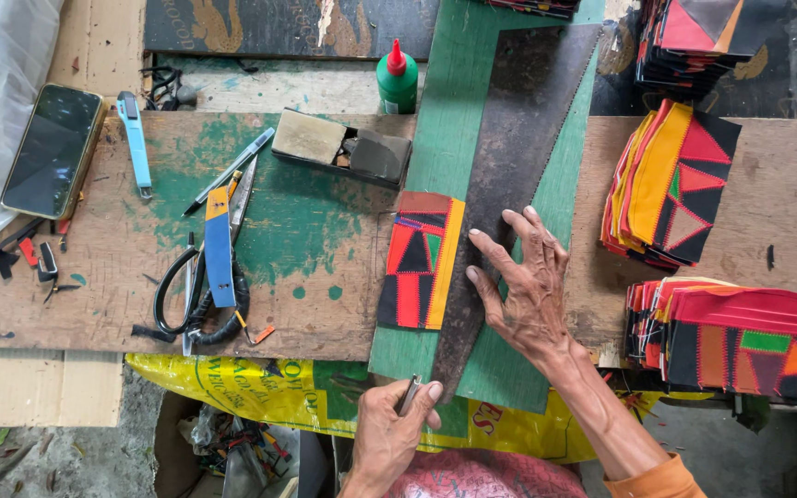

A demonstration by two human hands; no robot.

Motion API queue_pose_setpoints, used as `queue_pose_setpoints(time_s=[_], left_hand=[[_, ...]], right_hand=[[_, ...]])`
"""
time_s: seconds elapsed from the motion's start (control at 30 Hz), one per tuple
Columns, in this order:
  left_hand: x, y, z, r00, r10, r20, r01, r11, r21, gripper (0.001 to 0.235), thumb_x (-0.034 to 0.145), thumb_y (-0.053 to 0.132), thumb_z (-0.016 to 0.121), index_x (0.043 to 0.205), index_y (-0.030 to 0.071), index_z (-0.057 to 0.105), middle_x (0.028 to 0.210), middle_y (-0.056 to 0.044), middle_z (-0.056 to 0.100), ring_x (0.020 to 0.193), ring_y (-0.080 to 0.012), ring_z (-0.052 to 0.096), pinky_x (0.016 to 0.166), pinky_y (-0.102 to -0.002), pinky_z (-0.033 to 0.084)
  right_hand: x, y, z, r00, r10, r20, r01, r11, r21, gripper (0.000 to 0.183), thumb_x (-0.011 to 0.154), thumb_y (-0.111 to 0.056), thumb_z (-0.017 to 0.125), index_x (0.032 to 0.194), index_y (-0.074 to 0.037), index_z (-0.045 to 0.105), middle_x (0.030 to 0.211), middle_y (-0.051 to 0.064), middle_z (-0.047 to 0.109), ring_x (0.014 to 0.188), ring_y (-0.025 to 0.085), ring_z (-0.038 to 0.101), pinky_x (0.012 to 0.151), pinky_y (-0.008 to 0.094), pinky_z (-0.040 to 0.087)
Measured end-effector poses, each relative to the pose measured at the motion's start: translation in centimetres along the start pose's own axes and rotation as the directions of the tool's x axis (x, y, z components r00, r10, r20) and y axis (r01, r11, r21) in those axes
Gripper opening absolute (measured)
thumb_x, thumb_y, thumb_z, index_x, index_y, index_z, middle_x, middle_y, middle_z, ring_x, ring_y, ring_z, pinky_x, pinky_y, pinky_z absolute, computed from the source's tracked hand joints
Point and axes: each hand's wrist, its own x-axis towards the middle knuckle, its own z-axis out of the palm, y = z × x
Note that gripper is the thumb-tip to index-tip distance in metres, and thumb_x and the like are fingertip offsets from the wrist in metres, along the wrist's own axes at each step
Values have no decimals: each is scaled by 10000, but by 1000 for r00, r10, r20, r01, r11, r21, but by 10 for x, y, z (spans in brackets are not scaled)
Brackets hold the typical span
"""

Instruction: The person uses a metal ruler and a utility knife to trim the edges of small, colorful patterned fabric pieces on a wooden workbench. They repeatedly align the ruler, cut along the edge, and stack the finished pieces.

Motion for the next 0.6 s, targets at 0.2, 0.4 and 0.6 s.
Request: queue_pose_setpoints(time_s=[0.2,0.4,0.6], left_hand=[[-1,-1,3,999,-19,-34,19,1000,-19,408,915,338,742,646,33,727,502,16,632,473,-31,487,456,-265,378],[0,-2,3,1000,-17,-26,17,1000,-23,424,920,334,745,626,30,712,493,12,614,472,-34,476,456,-269,376],[1,-1,2,1000,-23,-22,22,999,-25,418,906,325,751,616,27,710,482,7,618,451,-39,483,434,-274,373]], right_hand=[[1,-2,0,1000,12,1,-12,1000,-11,455,890,-248,750,1335,-192,669,1505,162,463,1496,380,334,1187,513,239],[1,-2,1,1000,8,2,-8,1000,-15,453,890,-245,747,1332,-184,667,1501,168,462,1492,382,335,1186,514,235],[1,1,1,1000,-19,25,20,999,-42,448,918,-259,733,1352,-183,655,1514,187,450,1500,385,318,1187,518,229]])
